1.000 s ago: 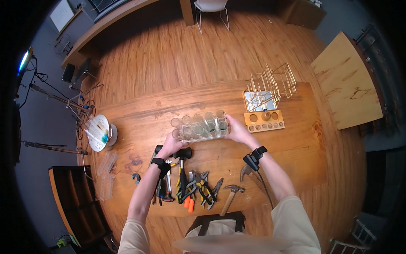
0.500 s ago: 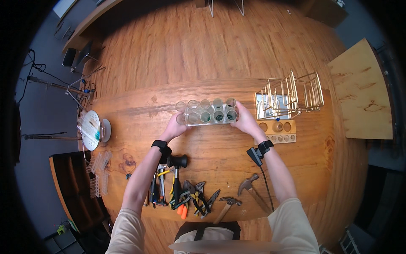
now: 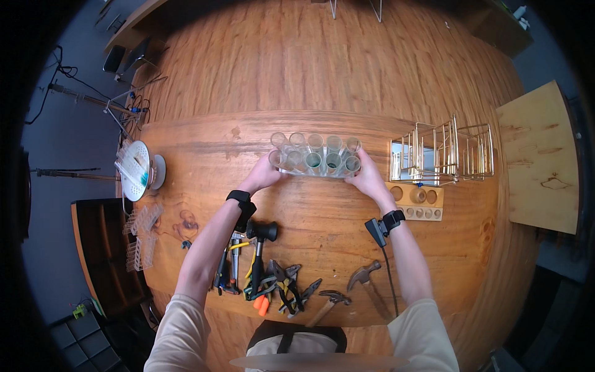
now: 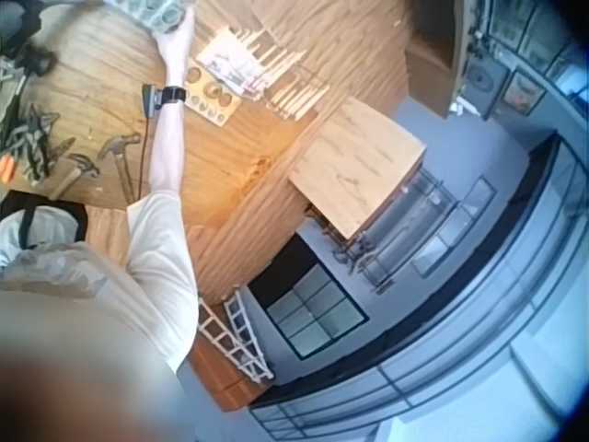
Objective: Gathering and organizing various tools from a central table and placing them on a secondary cabinet shelf.
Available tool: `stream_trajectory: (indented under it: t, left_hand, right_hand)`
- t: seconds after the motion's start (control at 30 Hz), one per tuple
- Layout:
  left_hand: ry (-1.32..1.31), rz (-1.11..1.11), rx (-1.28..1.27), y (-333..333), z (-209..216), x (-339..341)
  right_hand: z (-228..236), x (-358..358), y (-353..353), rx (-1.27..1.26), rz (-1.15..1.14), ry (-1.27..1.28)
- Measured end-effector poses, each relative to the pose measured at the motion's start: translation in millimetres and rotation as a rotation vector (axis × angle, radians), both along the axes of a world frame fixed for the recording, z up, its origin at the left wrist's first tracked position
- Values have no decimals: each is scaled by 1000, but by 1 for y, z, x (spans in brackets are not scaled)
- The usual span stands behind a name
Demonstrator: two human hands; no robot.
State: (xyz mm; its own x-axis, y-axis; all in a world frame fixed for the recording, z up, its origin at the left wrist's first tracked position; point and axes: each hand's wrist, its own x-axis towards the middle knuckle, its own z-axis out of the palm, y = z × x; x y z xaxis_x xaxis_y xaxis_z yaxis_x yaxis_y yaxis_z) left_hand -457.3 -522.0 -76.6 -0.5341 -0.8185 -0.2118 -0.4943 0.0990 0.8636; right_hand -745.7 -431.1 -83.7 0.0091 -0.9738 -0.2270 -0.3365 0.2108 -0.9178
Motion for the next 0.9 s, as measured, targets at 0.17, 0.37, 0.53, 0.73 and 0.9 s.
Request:
stream_trajectory:
  t: [0.17, 0.37, 0.53, 0.73, 0.9]
  left_hand:
    - [1, 113, 53, 8, 1, 15]
    - [-159, 159, 64, 38, 43, 80]
    - [-93, 398, 54, 107, 102, 185]
    - [86, 781, 163, 214, 100, 332]
    - [-16, 1111, 230, 315, 26, 476]
  right_hand:
    - [21, 15, 4, -117, 19, 59]
    - [34, 7, 65, 107, -112, 277]
    - [60, 58, 124, 68, -20, 119]
    - [101, 145, 136, 122, 80, 140]
    - [124, 250, 130, 95, 217, 139]
